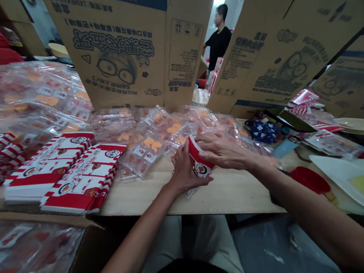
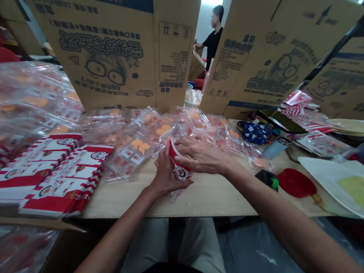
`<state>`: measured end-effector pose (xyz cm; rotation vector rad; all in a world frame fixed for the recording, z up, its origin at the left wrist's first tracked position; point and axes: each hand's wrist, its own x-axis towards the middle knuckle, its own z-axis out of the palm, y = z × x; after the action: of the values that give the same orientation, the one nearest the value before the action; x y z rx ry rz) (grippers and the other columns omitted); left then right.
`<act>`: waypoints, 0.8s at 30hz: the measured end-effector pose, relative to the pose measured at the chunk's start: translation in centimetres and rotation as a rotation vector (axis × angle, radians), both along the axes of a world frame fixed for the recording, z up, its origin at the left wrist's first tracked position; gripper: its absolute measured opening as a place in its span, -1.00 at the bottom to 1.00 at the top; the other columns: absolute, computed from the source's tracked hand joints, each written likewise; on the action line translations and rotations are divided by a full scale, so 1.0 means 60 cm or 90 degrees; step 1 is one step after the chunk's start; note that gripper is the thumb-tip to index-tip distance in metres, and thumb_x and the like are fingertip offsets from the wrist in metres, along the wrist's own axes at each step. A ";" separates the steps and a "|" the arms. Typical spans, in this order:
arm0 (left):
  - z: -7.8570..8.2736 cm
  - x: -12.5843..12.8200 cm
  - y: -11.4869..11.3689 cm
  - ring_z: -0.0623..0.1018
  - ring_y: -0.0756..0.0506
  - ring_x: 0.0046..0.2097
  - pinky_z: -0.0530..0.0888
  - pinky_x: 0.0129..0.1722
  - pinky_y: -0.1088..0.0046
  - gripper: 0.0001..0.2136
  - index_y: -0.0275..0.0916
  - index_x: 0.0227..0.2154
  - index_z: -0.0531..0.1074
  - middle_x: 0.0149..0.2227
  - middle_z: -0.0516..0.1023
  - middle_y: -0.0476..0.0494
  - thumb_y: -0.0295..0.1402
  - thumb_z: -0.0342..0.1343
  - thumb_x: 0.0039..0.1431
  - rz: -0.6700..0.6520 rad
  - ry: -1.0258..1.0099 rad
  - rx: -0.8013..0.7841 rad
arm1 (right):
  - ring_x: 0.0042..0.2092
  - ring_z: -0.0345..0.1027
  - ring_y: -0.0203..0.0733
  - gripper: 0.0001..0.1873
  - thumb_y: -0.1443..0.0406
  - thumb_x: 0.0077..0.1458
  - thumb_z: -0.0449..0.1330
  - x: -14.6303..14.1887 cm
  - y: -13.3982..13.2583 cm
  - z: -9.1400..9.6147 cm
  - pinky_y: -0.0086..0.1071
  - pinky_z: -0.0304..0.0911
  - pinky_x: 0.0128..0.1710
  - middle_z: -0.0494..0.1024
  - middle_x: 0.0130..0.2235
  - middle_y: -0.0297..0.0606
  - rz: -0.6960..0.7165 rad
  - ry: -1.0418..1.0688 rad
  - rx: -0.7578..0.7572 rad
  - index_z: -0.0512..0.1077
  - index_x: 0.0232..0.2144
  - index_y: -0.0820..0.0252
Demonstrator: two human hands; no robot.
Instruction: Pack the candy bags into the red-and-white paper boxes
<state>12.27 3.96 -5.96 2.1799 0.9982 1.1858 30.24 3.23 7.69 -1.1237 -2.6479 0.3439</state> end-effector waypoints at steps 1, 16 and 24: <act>-0.002 -0.002 0.000 0.09 -0.53 0.34 0.09 0.27 -0.26 0.37 -0.09 0.43 -0.36 0.34 0.01 -0.46 0.06 0.48 -0.30 -0.001 0.015 -0.016 | 0.21 0.26 0.09 -0.51 -0.02 0.39 -0.05 0.001 0.001 -0.012 0.13 0.06 0.27 0.47 0.16 -0.12 0.003 0.006 -0.010 0.53 0.03 0.05; 0.026 -0.053 0.018 0.31 -0.38 0.31 0.29 0.29 0.02 -0.29 -0.17 0.26 0.28 0.28 0.31 -0.33 -0.09 0.34 0.07 -0.259 -0.203 -0.084 | 0.41 -0.08 0.11 -0.38 0.22 0.37 -0.04 -0.053 -0.103 -0.091 0.10 0.03 0.34 0.10 0.37 0.15 -0.161 0.187 0.071 0.06 0.38 0.34; 0.048 -0.107 0.037 0.60 -0.24 -0.05 0.53 -0.01 0.23 -0.46 -0.29 0.06 0.46 -0.07 0.61 -0.26 -0.12 0.37 0.08 -0.284 -0.266 -0.352 | 0.14 0.22 0.14 -0.47 0.49 0.15 0.05 -0.055 -0.095 -0.069 -0.03 0.14 0.14 0.42 0.11 0.09 -0.101 -0.006 0.281 0.31 0.19 0.37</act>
<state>5.86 6.17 -3.08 1.5239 0.5347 0.9506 26.97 -2.44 3.56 -1.1686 -2.4460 -0.2644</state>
